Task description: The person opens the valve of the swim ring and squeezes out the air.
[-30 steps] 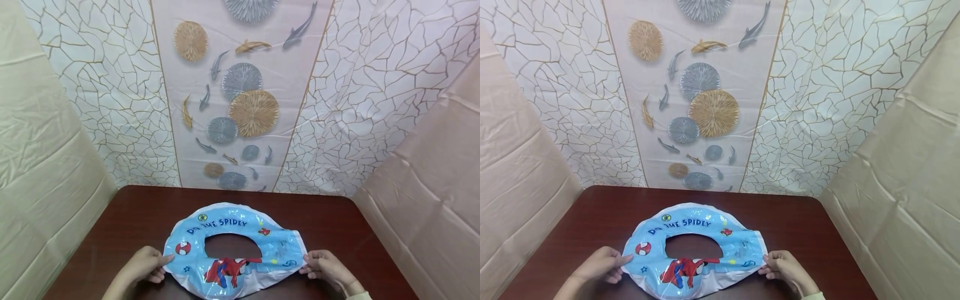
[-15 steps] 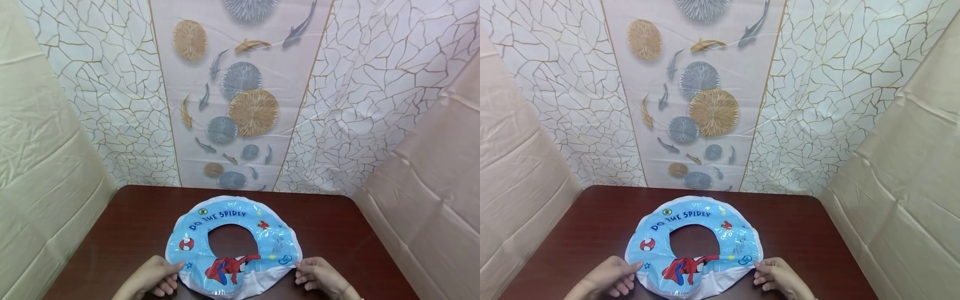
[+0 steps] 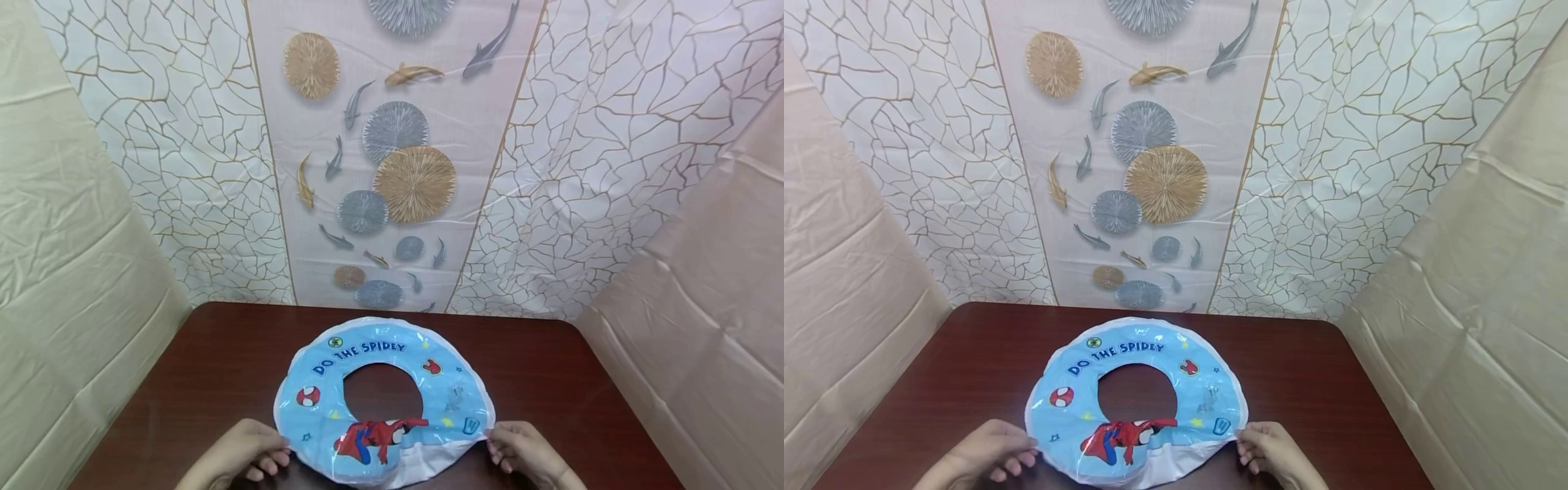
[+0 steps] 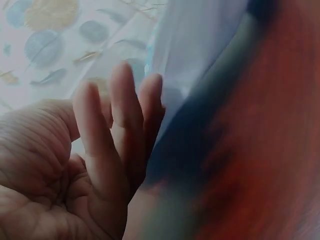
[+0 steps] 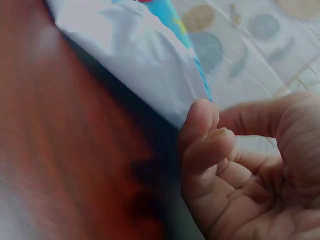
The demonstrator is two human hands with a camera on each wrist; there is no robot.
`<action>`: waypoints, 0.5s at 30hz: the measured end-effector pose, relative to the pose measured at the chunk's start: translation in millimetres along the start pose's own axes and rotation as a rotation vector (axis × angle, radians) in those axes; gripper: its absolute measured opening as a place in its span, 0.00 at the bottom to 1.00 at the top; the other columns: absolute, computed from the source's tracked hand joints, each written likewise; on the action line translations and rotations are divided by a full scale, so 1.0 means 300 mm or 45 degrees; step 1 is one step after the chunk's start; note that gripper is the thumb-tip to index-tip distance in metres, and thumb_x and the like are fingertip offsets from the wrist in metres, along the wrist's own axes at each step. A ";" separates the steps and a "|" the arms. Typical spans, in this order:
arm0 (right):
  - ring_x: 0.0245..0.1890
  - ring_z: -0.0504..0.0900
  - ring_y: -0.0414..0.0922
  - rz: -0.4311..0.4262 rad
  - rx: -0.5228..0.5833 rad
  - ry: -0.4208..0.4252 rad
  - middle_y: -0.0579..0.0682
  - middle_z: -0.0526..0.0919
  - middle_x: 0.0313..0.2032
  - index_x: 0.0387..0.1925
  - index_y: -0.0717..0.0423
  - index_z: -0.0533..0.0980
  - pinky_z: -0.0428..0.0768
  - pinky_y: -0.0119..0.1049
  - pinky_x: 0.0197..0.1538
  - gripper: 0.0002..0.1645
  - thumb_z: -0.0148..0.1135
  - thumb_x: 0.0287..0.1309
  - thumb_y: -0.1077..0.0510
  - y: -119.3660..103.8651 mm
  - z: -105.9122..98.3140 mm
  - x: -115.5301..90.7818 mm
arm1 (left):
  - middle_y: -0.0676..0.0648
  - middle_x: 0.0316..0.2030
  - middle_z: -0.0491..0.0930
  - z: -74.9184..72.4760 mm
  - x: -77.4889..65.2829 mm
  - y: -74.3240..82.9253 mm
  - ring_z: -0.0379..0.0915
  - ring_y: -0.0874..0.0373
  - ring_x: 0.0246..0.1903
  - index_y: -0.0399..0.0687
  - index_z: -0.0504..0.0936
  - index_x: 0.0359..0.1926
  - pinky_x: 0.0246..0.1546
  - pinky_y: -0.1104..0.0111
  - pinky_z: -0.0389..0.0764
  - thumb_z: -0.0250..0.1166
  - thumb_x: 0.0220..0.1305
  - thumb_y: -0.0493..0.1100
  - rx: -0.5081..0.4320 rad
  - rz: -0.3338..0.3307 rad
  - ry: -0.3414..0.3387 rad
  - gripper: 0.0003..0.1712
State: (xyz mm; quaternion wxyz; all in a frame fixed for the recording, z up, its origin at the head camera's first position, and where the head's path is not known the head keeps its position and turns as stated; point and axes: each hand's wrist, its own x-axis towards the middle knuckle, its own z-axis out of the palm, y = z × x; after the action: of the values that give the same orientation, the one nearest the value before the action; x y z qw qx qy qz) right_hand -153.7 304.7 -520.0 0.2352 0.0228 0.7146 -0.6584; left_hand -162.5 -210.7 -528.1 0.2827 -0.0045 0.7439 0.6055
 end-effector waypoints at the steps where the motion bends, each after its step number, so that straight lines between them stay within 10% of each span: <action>1: 0.23 0.76 0.38 -0.010 -0.003 -0.029 0.47 0.80 0.24 0.27 0.58 0.77 0.73 0.28 0.24 0.13 0.57 0.69 0.58 -0.001 -0.010 -0.005 | 0.46 0.26 0.86 -0.011 -0.006 0.002 0.78 0.64 0.21 0.35 0.86 0.35 0.20 0.74 0.78 0.67 0.64 0.46 0.006 -0.002 -0.004 0.15; 15: 0.22 0.78 0.33 0.122 -0.100 -0.211 0.46 0.84 0.25 0.29 0.57 0.81 0.74 0.24 0.23 0.17 0.60 0.70 0.50 0.045 0.005 -0.026 | 0.45 0.23 0.84 0.045 -0.061 -0.031 0.76 0.63 0.18 0.37 0.88 0.33 0.24 0.76 0.76 0.71 0.62 0.54 0.038 -0.054 -0.097 0.22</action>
State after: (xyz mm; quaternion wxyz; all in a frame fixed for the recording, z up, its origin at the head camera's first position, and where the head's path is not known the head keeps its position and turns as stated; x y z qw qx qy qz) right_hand -141.6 307.3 -529.7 0.3253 -0.0068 0.7161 -0.6176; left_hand -138.3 -207.2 -530.0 0.3237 0.0068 0.7413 0.5879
